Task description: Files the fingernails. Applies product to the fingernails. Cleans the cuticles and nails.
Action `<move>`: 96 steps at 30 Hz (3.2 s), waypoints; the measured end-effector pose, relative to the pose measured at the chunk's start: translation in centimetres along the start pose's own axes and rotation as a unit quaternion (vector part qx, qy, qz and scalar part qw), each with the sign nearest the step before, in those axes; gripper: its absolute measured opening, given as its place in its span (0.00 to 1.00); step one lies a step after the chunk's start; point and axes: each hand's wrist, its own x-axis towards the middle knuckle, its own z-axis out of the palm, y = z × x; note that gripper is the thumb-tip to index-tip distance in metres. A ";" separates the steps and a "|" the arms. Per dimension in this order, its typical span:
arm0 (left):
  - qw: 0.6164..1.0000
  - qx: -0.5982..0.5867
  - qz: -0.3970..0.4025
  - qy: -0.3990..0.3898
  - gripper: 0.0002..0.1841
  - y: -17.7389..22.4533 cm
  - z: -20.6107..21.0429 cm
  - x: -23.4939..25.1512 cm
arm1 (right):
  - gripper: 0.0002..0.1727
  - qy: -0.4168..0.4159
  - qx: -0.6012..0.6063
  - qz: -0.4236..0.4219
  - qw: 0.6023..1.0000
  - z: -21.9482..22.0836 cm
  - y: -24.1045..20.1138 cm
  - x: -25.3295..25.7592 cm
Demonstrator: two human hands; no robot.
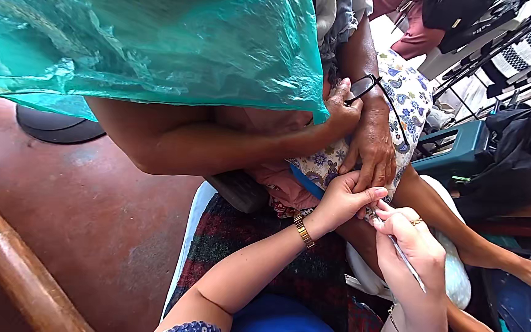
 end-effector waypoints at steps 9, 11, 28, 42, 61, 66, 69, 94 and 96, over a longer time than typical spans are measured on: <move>0.999 -0.008 -0.028 -0.016 0.05 0.6 0.0 -0.1 | 0.07 0.050 0.172 0.020 0.984 -1.5 1.7 0.5; 0.999 -0.013 -0.034 -0.019 0.04 0.7 0.0 0.0 | 0.09 0.133 0.286 0.009 0.949 -0.6 1.4 1.1; 0.998 0.017 -0.054 -0.028 0.06 0.5 -0.5 0.0 | 0.09 0.271 0.450 0.112 0.844 2.1 5.4 0.9; 0.999 -0.005 -0.032 -0.038 0.09 0.1 -1.0 -0.3 | 0.08 0.210 0.260 -0.009 0.942 3.2 3.9 -3.5; 0.999 -0.009 -0.037 -0.027 0.09 0.0 -0.9 0.0 | 0.06 0.198 0.101 -0.035 0.974 3.3 2.8 -2.9; 0.999 -0.004 -0.041 -0.026 0.09 0.1 -1.0 -0.1 | 0.06 0.187 0.097 -0.029 0.977 3.0 2.6 -2.8; 0.999 -0.004 -0.041 -0.024 0.09 0.1 -0.9 -0.1 | 0.06 0.189 0.094 -0.028 0.977 3.0 2.6 -2.8; 0.999 0.004 -0.045 -0.022 0.05 0.2 -0.8 -0.2 | 0.06 0.170 0.089 -0.029 0.981 2.5 2.4 -2.8; 0.999 0.003 -0.046 -0.022 0.06 0.1 -0.9 -0.2 | 0.06 0.177 0.085 -0.032 0.980 2.8 2.5 -2.8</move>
